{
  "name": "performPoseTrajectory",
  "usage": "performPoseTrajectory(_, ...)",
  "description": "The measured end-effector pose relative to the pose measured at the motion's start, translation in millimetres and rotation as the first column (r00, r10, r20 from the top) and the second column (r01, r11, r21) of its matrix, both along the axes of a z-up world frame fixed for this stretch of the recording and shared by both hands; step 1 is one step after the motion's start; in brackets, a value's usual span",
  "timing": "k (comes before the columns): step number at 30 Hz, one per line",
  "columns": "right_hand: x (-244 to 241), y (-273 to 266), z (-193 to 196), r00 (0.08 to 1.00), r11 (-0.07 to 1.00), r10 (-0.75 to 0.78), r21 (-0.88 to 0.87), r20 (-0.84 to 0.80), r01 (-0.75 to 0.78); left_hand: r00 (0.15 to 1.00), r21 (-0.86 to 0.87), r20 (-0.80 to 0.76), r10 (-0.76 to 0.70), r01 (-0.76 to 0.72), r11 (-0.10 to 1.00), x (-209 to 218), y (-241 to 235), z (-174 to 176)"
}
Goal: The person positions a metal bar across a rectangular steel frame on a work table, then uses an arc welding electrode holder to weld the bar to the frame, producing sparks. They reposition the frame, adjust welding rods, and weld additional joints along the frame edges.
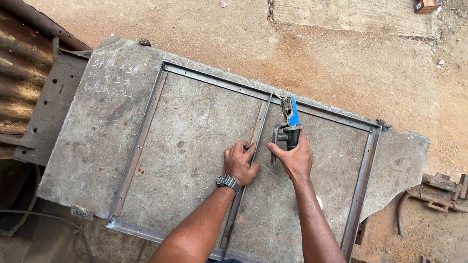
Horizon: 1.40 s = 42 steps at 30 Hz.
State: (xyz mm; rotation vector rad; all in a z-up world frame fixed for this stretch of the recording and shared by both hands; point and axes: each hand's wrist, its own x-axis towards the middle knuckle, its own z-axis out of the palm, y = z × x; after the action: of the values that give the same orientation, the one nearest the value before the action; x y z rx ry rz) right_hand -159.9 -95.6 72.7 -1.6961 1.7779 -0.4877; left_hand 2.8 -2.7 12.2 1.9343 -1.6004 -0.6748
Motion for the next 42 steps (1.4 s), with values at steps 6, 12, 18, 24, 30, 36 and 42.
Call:
performPoseTrajectory(6, 0, 0, 0, 1.000, 1.000, 0.014, 0.024, 0.014, -0.014, 1.000, 0.028, -0.006, 0.001, -0.001, 1.000, 0, 0, 1)
performPoseTrajectory(12, 1, -1, 6, 0.999, 0.999, 0.013, 0.049, 0.042, -0.015, 1.000, -0.020, 0.004, 0.020, -0.020, 1.000, -1, 1, 1)
performPoseTrajectory(18, 3, 1, 16, 0.998, 1.000, 0.018, 0.008, 0.058, -0.018, 1.000, -0.017, 0.002, 0.020, -0.020, 1.000, -1, 1, 2)
performPoseTrajectory(24, 4, 1, 21, 0.997, 0.999, 0.024, 0.025, 0.075, -0.026, 1.000, -0.039, 0.014, 0.016, -0.015, 0.999, -1, 3, -2)
performPoseTrajectory(30, 3, 0, 13, 0.998, 0.999, 0.023, -0.040, 0.054, -0.021, 1.000, -0.039, -0.003, 0.007, -0.008, 0.999, 0, 2, -7)
performPoseTrajectory(36, 3, -1, 8, 0.999, 1.000, 0.013, 0.010, 0.032, -0.014, 1.000, -0.024, 0.000, 0.004, -0.004, 1.000, -1, 2, -7)
performPoseTrajectory(42, -3, -1, -9, 0.999, 1.000, 0.015, 0.004, -0.028, -0.015, 1.000, 0.011, 0.001, -0.005, 0.005, 1.000, -1, 1, -7)
